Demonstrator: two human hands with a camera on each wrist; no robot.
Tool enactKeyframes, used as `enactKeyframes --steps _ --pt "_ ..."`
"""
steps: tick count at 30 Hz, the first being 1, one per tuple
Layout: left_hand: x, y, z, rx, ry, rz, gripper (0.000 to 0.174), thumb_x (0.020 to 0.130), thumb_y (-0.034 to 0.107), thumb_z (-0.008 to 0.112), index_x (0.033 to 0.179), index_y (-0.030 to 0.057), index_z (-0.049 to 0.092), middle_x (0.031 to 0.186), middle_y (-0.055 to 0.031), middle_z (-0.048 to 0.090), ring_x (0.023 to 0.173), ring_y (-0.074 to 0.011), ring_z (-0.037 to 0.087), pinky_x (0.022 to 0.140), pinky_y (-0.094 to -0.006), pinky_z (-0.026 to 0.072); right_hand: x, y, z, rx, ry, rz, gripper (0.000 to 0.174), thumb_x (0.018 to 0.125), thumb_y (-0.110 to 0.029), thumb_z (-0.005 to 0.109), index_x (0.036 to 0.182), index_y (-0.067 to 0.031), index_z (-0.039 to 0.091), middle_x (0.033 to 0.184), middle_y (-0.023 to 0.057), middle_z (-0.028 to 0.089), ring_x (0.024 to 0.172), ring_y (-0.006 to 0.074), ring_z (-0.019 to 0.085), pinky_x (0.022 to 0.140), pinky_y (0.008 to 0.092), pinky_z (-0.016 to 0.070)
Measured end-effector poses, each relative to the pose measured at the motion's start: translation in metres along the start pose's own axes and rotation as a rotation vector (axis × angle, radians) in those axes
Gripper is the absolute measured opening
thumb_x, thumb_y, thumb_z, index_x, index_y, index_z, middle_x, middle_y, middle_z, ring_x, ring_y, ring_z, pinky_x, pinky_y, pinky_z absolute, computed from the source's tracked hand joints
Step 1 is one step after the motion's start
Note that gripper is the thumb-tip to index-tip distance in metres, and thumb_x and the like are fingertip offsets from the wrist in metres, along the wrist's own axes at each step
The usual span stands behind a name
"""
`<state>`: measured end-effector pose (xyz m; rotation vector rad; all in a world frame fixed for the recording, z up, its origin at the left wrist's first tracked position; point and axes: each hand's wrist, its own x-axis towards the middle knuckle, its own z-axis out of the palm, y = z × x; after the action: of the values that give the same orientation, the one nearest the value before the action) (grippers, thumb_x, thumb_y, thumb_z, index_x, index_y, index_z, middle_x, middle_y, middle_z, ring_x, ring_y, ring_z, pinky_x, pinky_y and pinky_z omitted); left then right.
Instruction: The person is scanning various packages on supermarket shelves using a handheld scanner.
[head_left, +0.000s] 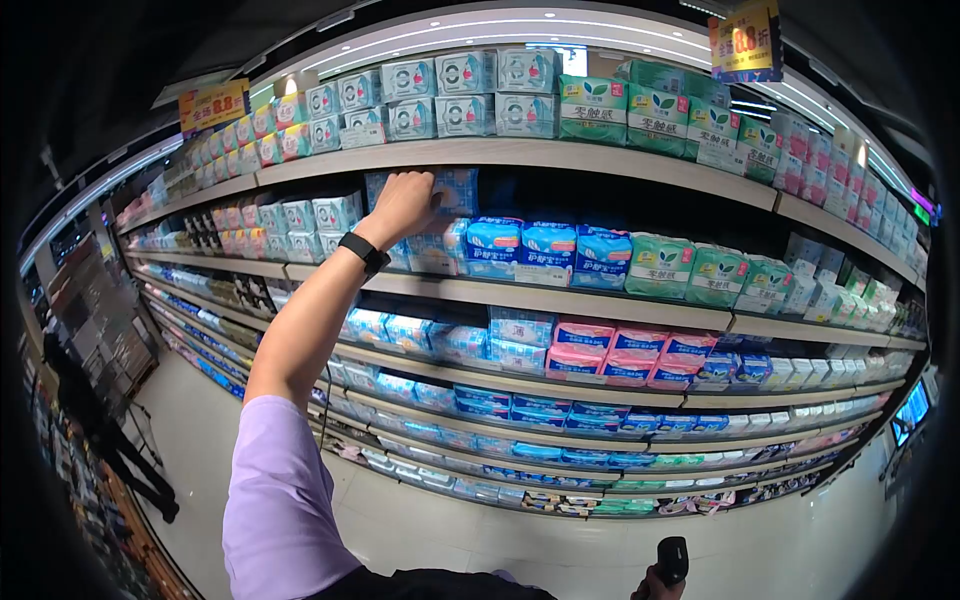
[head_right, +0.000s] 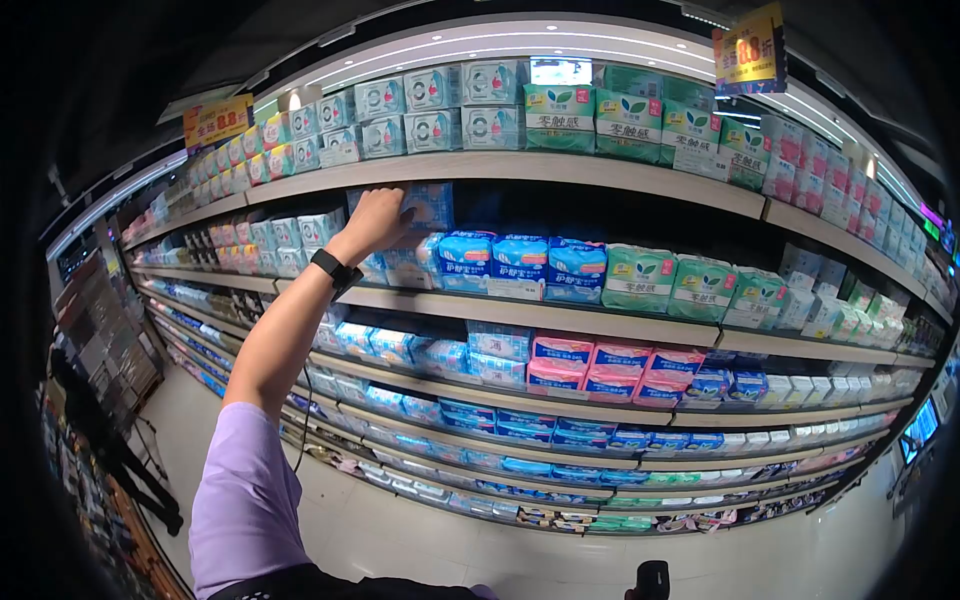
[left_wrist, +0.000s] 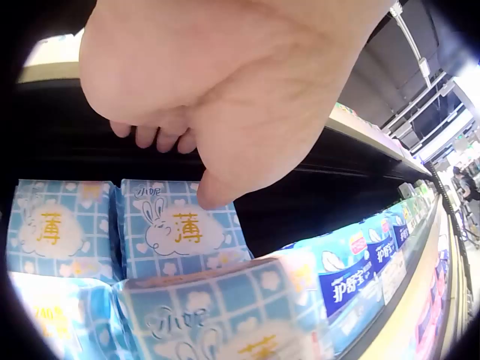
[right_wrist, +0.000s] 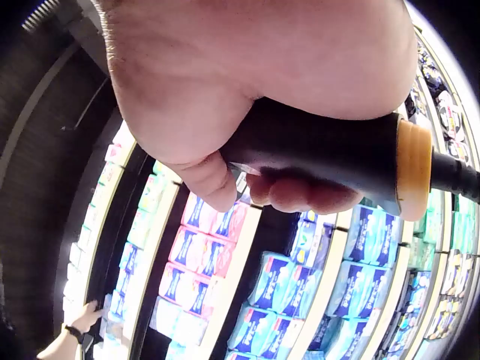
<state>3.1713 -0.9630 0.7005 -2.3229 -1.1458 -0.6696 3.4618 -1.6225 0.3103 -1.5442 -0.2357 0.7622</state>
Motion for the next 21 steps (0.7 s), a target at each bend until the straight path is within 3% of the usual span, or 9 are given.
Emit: enactKeyframes --steps 3,7,8,12,14,15,17,19,21 --pt "0.000 -0.010 0.020 -0.168 0.177 0.140 0.043 0.095 0.022 0.076 0.127 -0.0046 0.065 0.110 -0.0318 0.073 0.104 -0.0509 0.070 0.090 -0.0575 0.0538 -0.013 0.006 0.026 -0.088 -0.004 0.003 0.014 0.101 -0.008 0.074 0.112 -0.0002 0.069 0.071 0.0009 0.060 0.051 0.0114 0.053 0.046 0.0281 0.0391" --pt "-0.010 -0.009 0.025 -0.044 0.157 0.132 0.042 0.094 0.029 0.081 0.121 -0.0010 0.071 0.102 -0.0266 0.072 0.095 -0.0479 0.069 0.083 -0.0558 0.0523 -0.032 0.003 0.056 -0.086 0.019 0.002 0.012 0.101 -0.007 0.073 0.110 -0.0002 0.071 0.071 -0.0010 0.059 0.052 0.0103 0.052 0.048 0.0270 0.0379" --pt "-0.016 -0.006 0.023 -0.051 0.211 0.132 0.044 0.093 0.031 0.083 0.124 0.0014 0.071 0.103 -0.0222 0.070 0.102 -0.0437 0.066 0.086 -0.0524 0.0503 -0.033 -0.001 0.060 -0.086 0.025 0.003 0.012 0.101 -0.007 0.073 0.110 -0.0002 0.071 0.071 -0.0010 0.059 0.052 0.0103 0.052 0.048 0.0270 0.0379" --pt "-0.035 0.006 0.018 -0.099 0.281 0.133 0.042 0.088 0.022 0.086 0.123 0.0040 0.071 0.108 -0.0183 0.067 0.112 -0.0394 0.062 0.095 -0.0501 0.0486 -0.038 -0.017 0.068 -0.087 0.030 -0.027 0.008 0.102 -0.009 0.073 0.105 -0.0017 0.071 0.070 -0.0012 0.059 0.052 0.0103 0.052 0.048 0.0278 0.0378" --pt "-0.050 0.010 0.015 -0.132 0.514 0.294 0.046 0.081 0.010 0.086 0.124 0.0072 0.069 0.118 -0.0148 0.065 0.121 -0.0366 0.060 0.103 -0.0504 0.0471 -0.036 -0.023 0.071 -0.117 0.030 -0.028 0.007 0.103 -0.009 0.073 0.102 -0.0022 0.071 0.069 -0.0011 0.058 0.053 0.0103 0.052 0.048 0.0281 0.0378" --pt "-0.058 0.012 0.015 -0.130 0.504 0.289 0.046 0.081 0.010 0.086 0.124 0.0072 0.069 0.118 -0.0148 0.065 0.121 -0.0366 0.060 0.103 -0.0504 0.0471 -0.033 -0.026 0.073 -0.100 0.017 -0.030 0.008 0.102 -0.010 0.074 0.099 -0.0028 0.071 0.068 -0.0010 0.058 0.053 0.0104 0.052 0.048 0.0283 0.0376" --pt "-0.076 0.019 0.012 -0.109 0.671 0.360 0.051 0.078 0.004 0.084 0.125 0.0081 0.065 0.124 -0.0115 0.065 0.127 -0.0357 0.060 0.110 -0.0517 0.0462 -0.015 -0.015 0.066 -0.084 -0.002 -0.019 0.010 0.102 -0.011 0.074 0.096 -0.0034 0.071 0.067 -0.0010 0.058 0.053 0.0104 0.052 0.048 0.0285 0.0375" --pt "-0.101 0.022 0.007 -0.103 0.774 0.416 0.042 0.085 0.004 0.078 0.124 0.0085 0.063 0.132 -0.0099 0.066 0.132 -0.0326 0.063 0.116 -0.0513 0.0450 0.019 0.008 0.054 0.013 -0.058 -0.050 0.010 0.090 -0.003 0.075 0.092 -0.0043 0.065 0.062 0.0028 0.058 0.045 0.0140 0.053 0.044 0.0313 0.0414" --pt "-0.129 0.030 0.005 -0.108 0.888 0.470 0.042 0.086 0.002 0.077 0.124 0.0098 0.062 0.131 -0.0089 0.068 0.133 -0.0313 0.064 0.116 -0.0520 0.0460 0.029 -0.016 0.064 -0.009 -0.082 -0.047 0.010 0.092 -0.003 0.074 0.094 -0.0054 0.065 0.064 0.0014 0.057 0.046 0.0134 0.053 0.045 0.0305 0.0417"
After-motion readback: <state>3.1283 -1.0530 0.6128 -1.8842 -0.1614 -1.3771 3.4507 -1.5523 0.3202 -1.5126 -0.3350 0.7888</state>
